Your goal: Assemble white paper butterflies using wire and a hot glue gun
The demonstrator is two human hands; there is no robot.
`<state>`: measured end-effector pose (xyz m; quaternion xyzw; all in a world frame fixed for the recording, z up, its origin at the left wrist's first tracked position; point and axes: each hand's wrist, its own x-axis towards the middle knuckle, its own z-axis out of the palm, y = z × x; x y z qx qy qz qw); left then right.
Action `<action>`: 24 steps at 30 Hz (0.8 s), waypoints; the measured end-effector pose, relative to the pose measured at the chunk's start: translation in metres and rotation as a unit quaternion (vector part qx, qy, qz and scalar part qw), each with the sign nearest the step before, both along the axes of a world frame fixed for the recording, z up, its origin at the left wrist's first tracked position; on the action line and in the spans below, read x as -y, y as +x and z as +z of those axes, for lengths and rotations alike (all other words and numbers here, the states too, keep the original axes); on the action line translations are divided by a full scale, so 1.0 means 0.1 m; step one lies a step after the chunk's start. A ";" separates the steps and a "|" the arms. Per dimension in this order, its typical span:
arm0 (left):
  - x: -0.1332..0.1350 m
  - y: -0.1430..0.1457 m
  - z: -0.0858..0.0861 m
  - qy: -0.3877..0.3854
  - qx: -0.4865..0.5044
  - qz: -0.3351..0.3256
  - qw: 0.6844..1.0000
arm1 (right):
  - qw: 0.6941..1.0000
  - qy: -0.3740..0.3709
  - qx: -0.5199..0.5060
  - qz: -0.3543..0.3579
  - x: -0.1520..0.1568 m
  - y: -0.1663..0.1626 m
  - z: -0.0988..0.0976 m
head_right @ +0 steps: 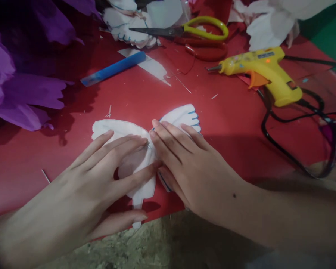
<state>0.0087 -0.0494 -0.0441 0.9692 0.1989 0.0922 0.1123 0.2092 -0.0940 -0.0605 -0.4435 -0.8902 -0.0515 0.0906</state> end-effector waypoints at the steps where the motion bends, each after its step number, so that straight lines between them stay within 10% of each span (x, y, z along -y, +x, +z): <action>1: -0.01 0.00 0.00 -0.002 0.002 0.000 1.000 | 1.000 0.000 0.000 -0.001 0.00 0.00 0.00; 24: -0.40 -0.15 -0.01 -0.005 0.051 -0.109 0.993 | 1.000 0.003 -0.006 0.003 -0.01 0.00 0.00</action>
